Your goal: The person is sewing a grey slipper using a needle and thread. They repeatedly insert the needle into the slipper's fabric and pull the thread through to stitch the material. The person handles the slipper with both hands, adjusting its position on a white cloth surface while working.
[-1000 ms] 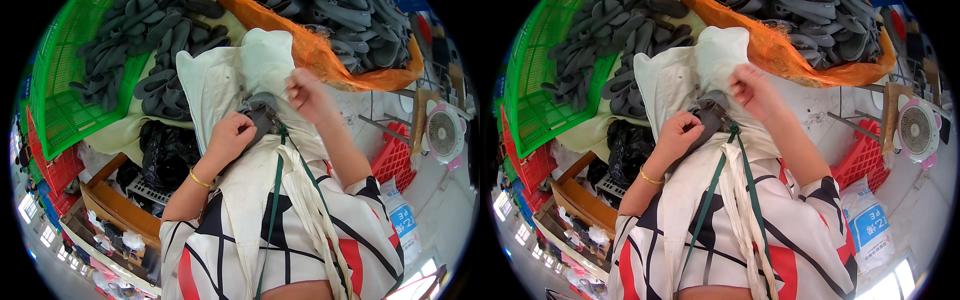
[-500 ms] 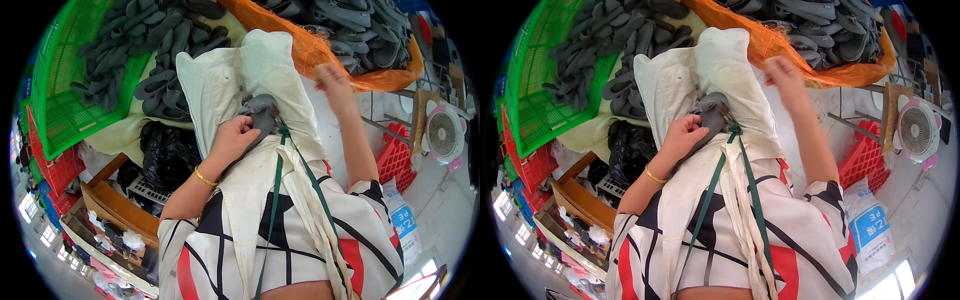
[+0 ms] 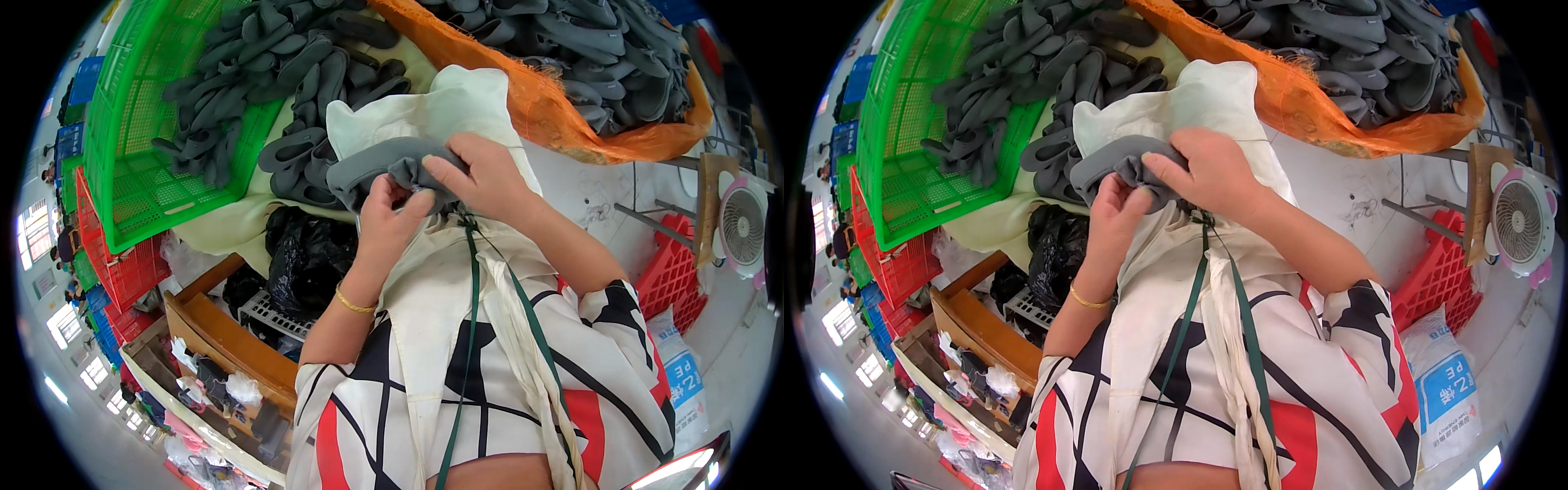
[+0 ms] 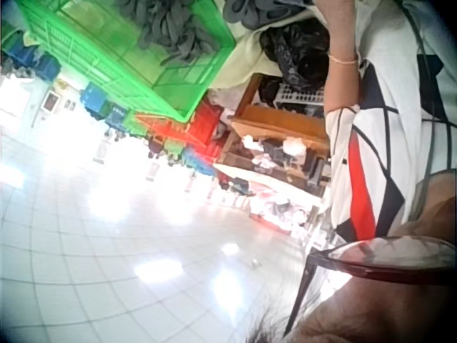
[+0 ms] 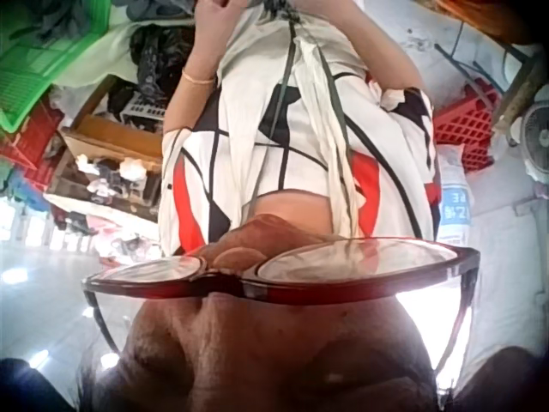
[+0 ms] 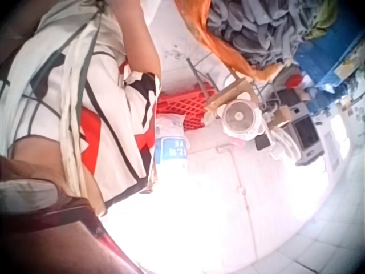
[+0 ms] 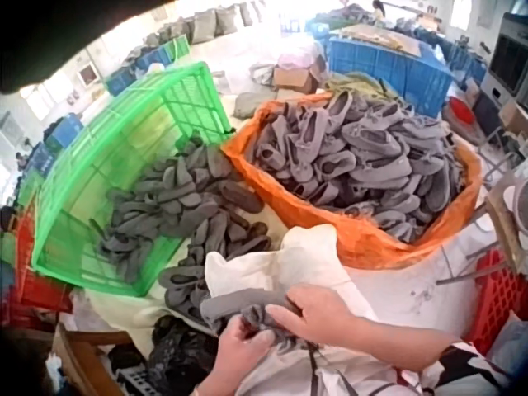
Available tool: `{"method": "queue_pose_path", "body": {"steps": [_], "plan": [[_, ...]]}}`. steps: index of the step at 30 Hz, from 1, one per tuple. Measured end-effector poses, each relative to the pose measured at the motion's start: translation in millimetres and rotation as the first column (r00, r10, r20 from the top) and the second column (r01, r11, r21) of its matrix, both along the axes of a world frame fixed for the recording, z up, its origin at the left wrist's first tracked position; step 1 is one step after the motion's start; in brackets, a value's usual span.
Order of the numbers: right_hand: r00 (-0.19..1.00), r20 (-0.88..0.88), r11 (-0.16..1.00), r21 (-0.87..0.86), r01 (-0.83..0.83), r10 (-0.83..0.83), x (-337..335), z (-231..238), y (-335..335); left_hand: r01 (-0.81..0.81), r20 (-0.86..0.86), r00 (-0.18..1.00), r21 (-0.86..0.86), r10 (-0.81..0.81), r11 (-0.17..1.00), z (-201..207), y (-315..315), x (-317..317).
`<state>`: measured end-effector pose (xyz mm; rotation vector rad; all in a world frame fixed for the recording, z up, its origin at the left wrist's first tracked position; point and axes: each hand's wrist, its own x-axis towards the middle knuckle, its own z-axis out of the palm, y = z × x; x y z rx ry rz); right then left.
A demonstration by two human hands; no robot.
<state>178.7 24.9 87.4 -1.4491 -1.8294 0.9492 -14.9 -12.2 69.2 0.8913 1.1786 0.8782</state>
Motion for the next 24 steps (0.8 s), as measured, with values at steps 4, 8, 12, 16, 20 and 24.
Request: {"method": "queue_pose_path", "body": {"steps": [4, 8, 12, 16, 20, 24], "plan": [[0.998, 0.060, 0.998, 0.056, -0.002, -0.001, -0.4, -9.2, -1.5, 0.063, 0.021, 0.998, -0.001, -0.063, 0.998, -1.0, 5.7, 0.6], [0.978, -0.198, 0.907, -0.421, -0.025, -0.065, 6.7, -28.5, 6.8, 0.217, 0.166, 0.965, -0.072, -0.203, 0.973, 2.5, 17.7, -15.9], [0.981, -0.191, 0.896, -0.440, -0.050, -0.038, 5.5, -40.0, 4.4, 0.255, 0.174, 0.959, -0.169, -0.226, 0.952, -12.8, 29.0, -32.3], [0.975, -0.208, 0.881, -0.472, -0.030, -0.079, 5.4, -38.9, 3.5, 0.230, 0.220, 0.958, -0.208, -0.184, 0.951, -6.1, 33.2, -30.0], [0.983, -0.176, 0.897, -0.441, -0.028, -0.056, 8.6, -41.2, 4.8, 0.141, 0.272, 0.961, -0.339, -0.046, 0.930, 4.4, 36.7, -19.8], [0.982, -0.184, 0.866, -0.497, -0.056, -0.042, 10.6, -38.8, 0.2, 0.117, 0.011, 0.993, -0.235, -0.118, 0.965, -5.6, 27.9, -11.5]]}}
